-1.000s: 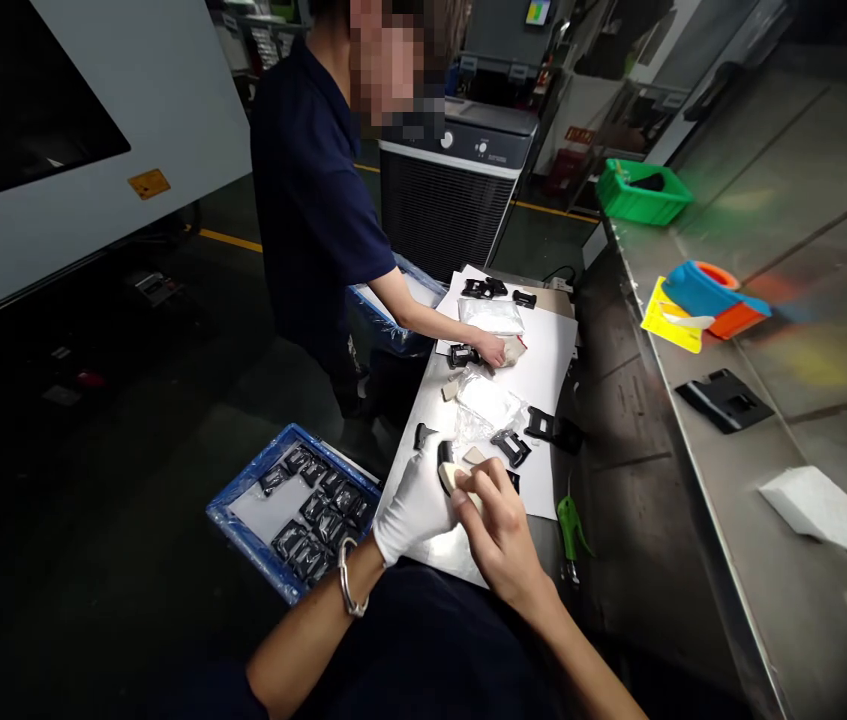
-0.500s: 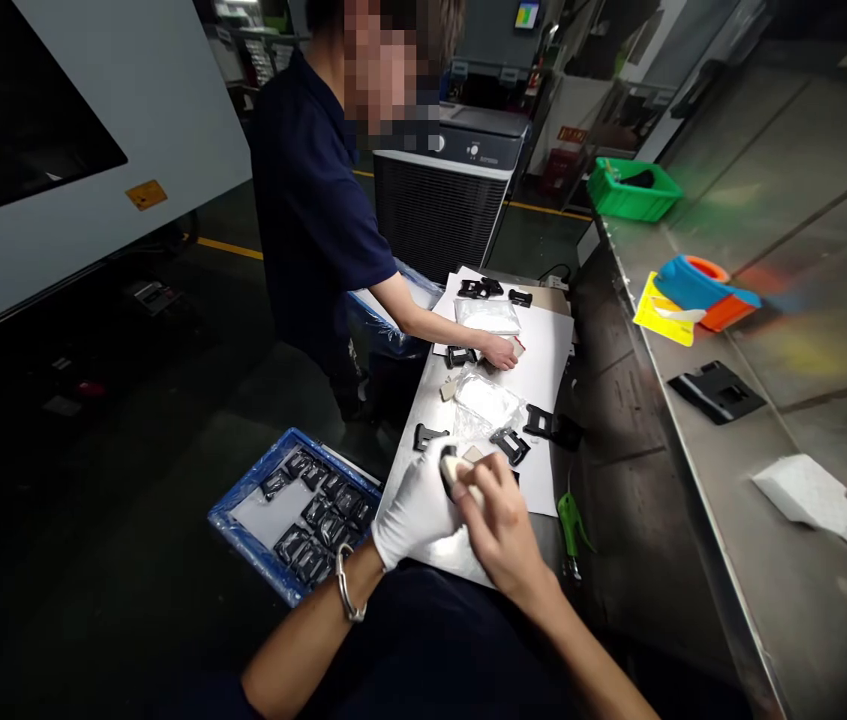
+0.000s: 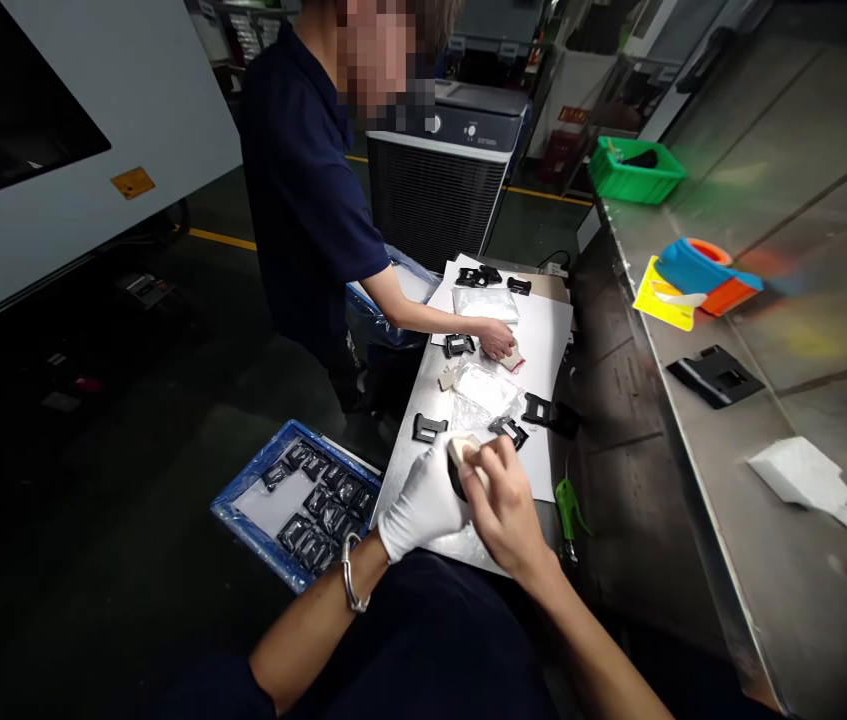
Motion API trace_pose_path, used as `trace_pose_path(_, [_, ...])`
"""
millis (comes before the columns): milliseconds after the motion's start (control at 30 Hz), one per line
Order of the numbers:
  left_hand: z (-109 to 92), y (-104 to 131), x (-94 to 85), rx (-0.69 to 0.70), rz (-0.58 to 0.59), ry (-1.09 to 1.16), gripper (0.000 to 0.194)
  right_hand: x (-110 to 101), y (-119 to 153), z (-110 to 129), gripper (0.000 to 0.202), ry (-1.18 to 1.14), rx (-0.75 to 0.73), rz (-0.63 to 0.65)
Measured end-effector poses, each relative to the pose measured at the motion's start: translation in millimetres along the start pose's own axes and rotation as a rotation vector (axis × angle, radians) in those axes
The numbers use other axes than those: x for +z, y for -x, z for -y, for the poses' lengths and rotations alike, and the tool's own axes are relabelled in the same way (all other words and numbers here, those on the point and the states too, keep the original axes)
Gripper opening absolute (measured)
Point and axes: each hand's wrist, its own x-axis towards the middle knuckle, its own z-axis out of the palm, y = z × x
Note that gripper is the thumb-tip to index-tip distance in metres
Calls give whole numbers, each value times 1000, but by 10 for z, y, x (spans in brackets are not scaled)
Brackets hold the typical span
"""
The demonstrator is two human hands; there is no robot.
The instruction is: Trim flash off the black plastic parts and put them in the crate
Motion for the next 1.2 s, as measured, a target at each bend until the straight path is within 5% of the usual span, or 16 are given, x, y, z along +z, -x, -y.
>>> trace_pose_path(100, [188,-86,-74,-87,-114,78,56,-16,149,-41,15,-61,1,126])
trace_pose_path(167, [272,-130,-130,-65,-161,83,58,-13,237,-69,14,-72,19,94])
trace_pose_path(267, [270,-114,-132,-34,-113,35,63,27,247,-105,10,-38,-22,-35])
trace_pose_path(367, [169,-18,-32,-73,-69,-38,56,80,117,-143,14,50,-68,-36])
trace_pose_path(500, [93,104,88,52,27,-10,53,85,-40,-151,15,69,-32,-41])
trace_pose_path(667, [185,109,-2,-105,-27,45,53,89,70,-160,17,28,-116,71])
trace_pose_path(867, [56,180,-271,25,93,120,59,537,238,-1179,22,273,170,57])
trace_pose_path(967, [106,312,-414,-62,-26,40,49,1015,464,-1644,14,358,187,58])
trace_pose_path(1067, [370,523,-567,-222,-50,-18,48,1415,590,-1831,9,412,177,99])
trace_pose_path(1100, [491,599,-616,-271,-140,15,47,1474,550,-1864,14,429,188,102])
trace_pose_path(1200, [864,772,-734,-452,-326,116,52,1308,112,-2034,24,479,276,64])
